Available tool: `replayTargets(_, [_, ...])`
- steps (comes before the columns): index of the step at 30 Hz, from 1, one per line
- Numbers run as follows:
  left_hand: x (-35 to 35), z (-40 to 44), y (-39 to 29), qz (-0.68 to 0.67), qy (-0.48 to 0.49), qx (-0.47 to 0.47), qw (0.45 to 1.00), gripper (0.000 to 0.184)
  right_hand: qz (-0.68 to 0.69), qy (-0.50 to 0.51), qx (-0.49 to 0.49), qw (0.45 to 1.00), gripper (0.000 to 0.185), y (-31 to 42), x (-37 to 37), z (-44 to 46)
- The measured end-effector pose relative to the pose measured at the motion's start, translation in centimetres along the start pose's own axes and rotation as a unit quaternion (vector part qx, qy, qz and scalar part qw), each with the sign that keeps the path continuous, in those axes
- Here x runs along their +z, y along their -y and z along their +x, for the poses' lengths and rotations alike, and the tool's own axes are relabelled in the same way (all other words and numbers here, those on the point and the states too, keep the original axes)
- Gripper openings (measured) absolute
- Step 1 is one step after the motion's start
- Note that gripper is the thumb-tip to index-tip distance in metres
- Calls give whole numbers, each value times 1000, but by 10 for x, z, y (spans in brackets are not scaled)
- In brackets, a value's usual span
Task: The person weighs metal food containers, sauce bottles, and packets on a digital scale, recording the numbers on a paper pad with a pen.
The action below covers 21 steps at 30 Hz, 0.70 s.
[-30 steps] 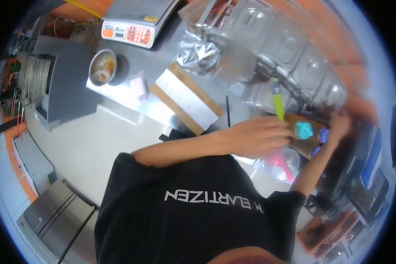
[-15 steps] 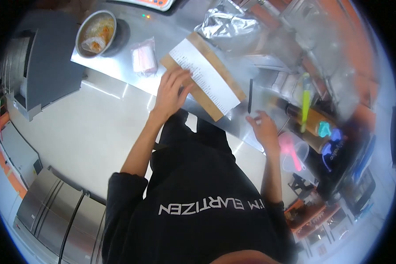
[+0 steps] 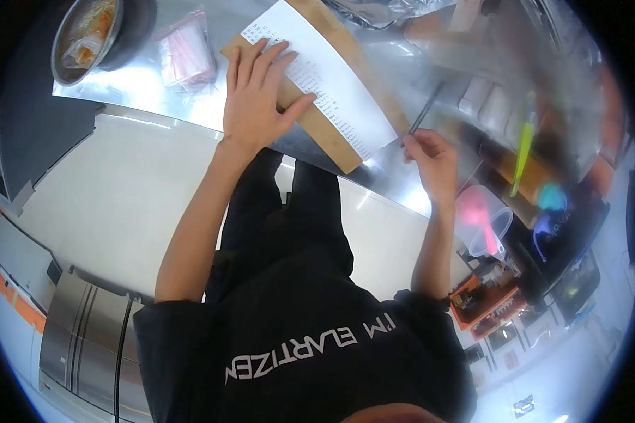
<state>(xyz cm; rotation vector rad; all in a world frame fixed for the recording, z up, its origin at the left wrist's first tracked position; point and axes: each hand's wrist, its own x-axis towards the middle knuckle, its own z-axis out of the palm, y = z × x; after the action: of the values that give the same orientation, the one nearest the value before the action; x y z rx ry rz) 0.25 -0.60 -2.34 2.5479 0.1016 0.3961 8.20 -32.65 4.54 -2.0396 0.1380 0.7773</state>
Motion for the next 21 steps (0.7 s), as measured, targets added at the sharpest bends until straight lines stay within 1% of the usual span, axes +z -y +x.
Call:
replayTargets(3, [2, -1, 1, 16, 1, 0, 1000, 64, 184, 23, -113, 976, 15, 17, 37, -10])
replayTargets(6, [2, -1, 0, 23, -2, 3, 1000, 64, 200, 49, -207, 956, 18, 7, 71, 9])
replayTargets(9, [2, 0, -1, 13, -11, 1, 1000, 64, 157, 68, -264, 949, 19, 10, 94, 26])
replayTargets(10, [2, -1, -1, 8, -15, -1, 1000, 65, 123, 56, -284, 949, 21, 12, 100, 31])
replayTargets(11, [3, -1, -1, 3, -19, -2, 1000, 65, 74, 46, -325, 942, 21, 13, 101, 34])
replayTargets(13, [3, -1, 0, 1, -22, -3, 1000, 65, -23, 26, -403, 914, 21, 15, 102, 40])
replayTargets(16, [2, 0, -1, 6, -17, -6, 1000, 66, -46, 0, -444, 895, 22, 7, 103, 44])
replayTargets(21, [4, -2, 1, 1, -25, -16, 1000, 69, -47, -25, -428, 902, 22, 1, 107, 45])
